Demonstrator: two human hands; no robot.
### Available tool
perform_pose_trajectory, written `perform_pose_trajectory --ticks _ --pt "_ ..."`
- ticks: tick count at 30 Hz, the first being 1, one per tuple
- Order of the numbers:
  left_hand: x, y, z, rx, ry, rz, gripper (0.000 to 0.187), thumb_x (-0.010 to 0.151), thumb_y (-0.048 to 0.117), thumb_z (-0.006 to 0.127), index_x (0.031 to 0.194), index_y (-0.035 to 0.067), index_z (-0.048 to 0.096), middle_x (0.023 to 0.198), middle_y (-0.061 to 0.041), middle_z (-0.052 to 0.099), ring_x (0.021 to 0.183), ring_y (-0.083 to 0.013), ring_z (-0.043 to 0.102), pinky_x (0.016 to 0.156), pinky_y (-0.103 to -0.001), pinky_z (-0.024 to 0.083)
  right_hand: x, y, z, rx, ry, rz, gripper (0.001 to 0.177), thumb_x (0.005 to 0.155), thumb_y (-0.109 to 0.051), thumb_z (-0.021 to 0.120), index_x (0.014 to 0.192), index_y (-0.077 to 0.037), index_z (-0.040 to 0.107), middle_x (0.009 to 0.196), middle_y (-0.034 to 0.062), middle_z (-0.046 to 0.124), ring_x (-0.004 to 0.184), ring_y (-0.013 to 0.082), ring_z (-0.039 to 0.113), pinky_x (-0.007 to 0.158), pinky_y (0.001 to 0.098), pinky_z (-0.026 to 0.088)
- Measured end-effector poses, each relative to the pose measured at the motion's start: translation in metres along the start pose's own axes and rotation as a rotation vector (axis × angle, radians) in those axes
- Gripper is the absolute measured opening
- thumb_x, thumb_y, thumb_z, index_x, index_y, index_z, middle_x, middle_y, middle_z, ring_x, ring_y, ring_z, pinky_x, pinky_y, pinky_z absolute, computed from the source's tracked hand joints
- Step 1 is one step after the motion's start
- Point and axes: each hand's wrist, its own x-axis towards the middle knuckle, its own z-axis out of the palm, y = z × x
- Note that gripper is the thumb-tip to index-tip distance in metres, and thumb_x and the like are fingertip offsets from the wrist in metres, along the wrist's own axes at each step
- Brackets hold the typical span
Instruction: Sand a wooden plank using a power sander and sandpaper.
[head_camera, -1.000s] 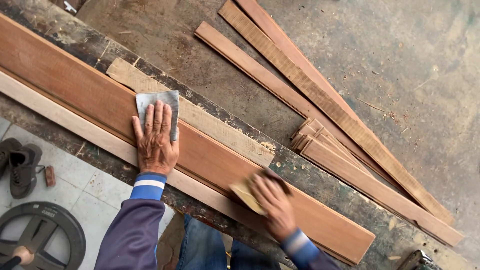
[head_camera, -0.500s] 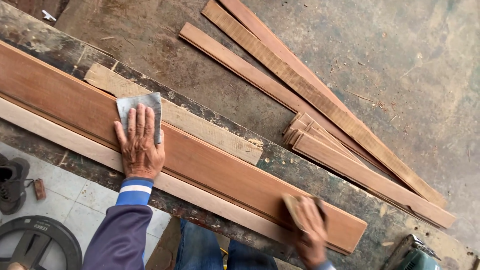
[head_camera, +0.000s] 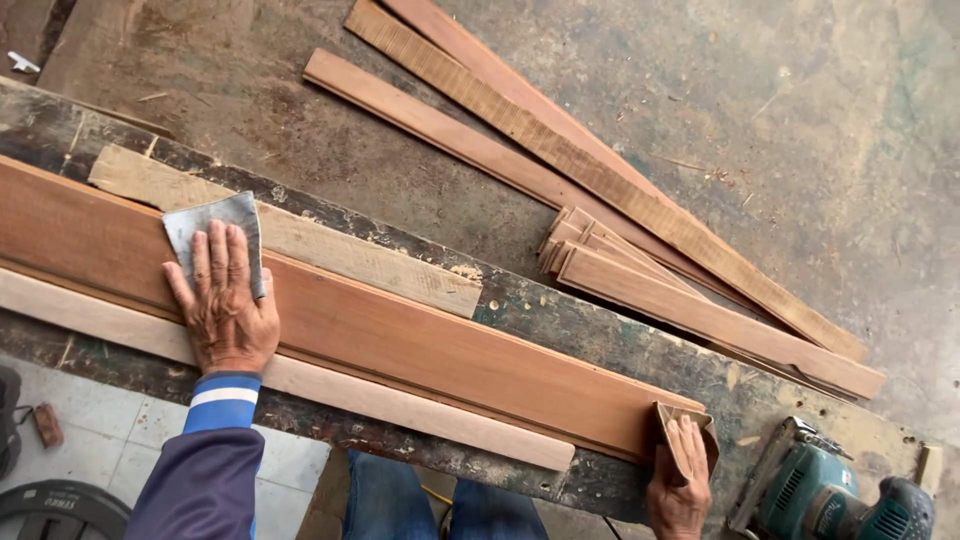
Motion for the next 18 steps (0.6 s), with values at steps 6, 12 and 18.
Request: perform_pose_trajectory --ticks 6,12,18 --pt "0.0 0.001 -0.002 -0.008 0.002 0.017 0.066 0.107 0.028 0.05 0.166 0.003 0.034 0.173 -0.019 0.029 0.161 -0.039 0.023 0.127 -0.067 0.008 0.042 -0.148 0.045 0.301 -0.028 -0.215 0.073 0.072 0.009 0.059 0.144 -0.005 0.055 0.151 0.0177 0.054 0.146 0.0361 0.046 0.124 0.0481 0.033" --pt "-0.001 -0.004 0.001 -0.034 0.014 0.027 0.065 0.107 0.03 0.049 0.165 0.004 0.034 0.173 -0.018 0.03 0.161 -0.0387 0.023 0.126 -0.067 0.008 0.044 -0.131 0.048 0.332 -0.094 -0.354 0.066 0.079 0.004 0.062 0.144 -0.007 0.056 0.149 0.0157 0.057 0.142 0.0335 0.051 0.121 0.0468 0.039" --pt "0.001 -0.001 0.0 -0.019 0.002 0.005 0.063 0.109 0.03 0.048 0.165 0.003 0.036 0.173 -0.018 0.03 0.162 -0.0379 0.022 0.127 -0.067 0.008 0.009 0.004 -0.003 0.025 0.106 0.256 0.042 0.099 -0.002 0.059 0.142 -0.004 0.059 0.15 0.0178 0.056 0.143 0.0335 0.051 0.123 0.0442 0.039"
